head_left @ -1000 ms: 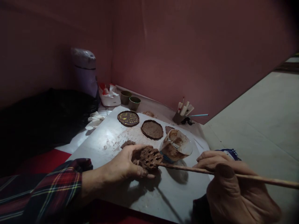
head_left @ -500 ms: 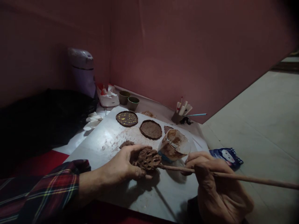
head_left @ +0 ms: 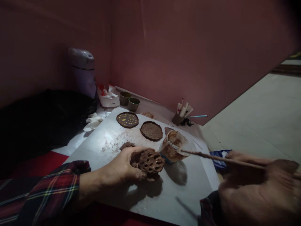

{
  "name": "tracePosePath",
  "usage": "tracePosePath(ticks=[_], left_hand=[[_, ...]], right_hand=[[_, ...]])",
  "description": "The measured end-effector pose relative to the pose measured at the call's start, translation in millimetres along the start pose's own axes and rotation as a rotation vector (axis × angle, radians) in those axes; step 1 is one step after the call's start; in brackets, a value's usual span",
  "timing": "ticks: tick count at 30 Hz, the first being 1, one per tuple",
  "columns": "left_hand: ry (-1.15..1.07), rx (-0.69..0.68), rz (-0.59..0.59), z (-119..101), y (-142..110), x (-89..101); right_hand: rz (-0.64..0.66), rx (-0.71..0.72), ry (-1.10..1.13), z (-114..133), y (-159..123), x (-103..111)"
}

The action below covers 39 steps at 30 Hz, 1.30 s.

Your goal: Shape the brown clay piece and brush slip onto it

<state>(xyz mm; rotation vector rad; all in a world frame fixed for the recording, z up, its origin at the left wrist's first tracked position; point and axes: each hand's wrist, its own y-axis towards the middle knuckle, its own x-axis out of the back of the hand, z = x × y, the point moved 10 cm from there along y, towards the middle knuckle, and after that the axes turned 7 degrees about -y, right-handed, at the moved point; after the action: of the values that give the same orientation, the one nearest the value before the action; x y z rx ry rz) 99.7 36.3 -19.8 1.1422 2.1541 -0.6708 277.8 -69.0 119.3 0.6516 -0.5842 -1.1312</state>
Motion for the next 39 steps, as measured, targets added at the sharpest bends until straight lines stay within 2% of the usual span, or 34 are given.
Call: tracePosePath(ticks=[2, 3, 6, 7, 9, 11, 15, 17, 20, 24, 28, 39], left_hand=[[-0.005, 0.007, -0.016, 0.2, -0.1, 0.5], [-0.012, 0.013, -0.025, 0.6, -0.1, 0.8], [-0.013, 0.015, -0.03, 0.4, 0.4, -0.2], [-0.009, 0.014, -0.026, 0.3, 0.7, -0.8], [-0.013, 0.013, -0.014, 0.6, 1.1, -1.6], [-0.028, 0.014, -0.003, 1.4, 1.0, -1.7], [-0.044, 0.026, -0.005, 3.6, -0.1, -0.2], [-0.039, 0.03, -0.004, 4.3, -0.3, 0.0], [-0.034, 0.033, -0.004, 5.5, 0.3, 0.9], [-0.035, 0.024, 0.008, 6.7, 1.8, 1.8], [0.002, 0.015, 0.039, 5.0, 2.1, -1.4], [0.061, -0.009, 0.043, 8.7, 3.8, 4.1]], right_hand=[[-0.081, -0.036, -0.039, -11.3, 2.4, 8.9], [-0.078, -0.049, -0.092, -17.3, 2.5, 8.4], [0.181, -0.032, -0.293, -33.8, -1.2, -19.3], [0.27, -0.048, -0.277, -40.6, -4.2, -28.7], [0.332, -0.104, -0.182, -51.0, -7.2, -36.3], [0.285, -0.188, -0.09, -59.8, -5.4, -33.5], [0.026, -0.379, 0.122, -74.7, 0.7, -12.8], [-0.074, -0.417, 0.234, -75.0, 1.2, -5.0], [-0.079, -0.364, 0.329, -59.7, -0.8, -3.9], [0.109, -0.174, 0.386, -19.1, -12.5, -20.0], [0.134, -0.025, 0.371, 9.5, -24.4, -22.1], [0.253, 0.211, 0.266, 37.3, -36.8, -30.0]])
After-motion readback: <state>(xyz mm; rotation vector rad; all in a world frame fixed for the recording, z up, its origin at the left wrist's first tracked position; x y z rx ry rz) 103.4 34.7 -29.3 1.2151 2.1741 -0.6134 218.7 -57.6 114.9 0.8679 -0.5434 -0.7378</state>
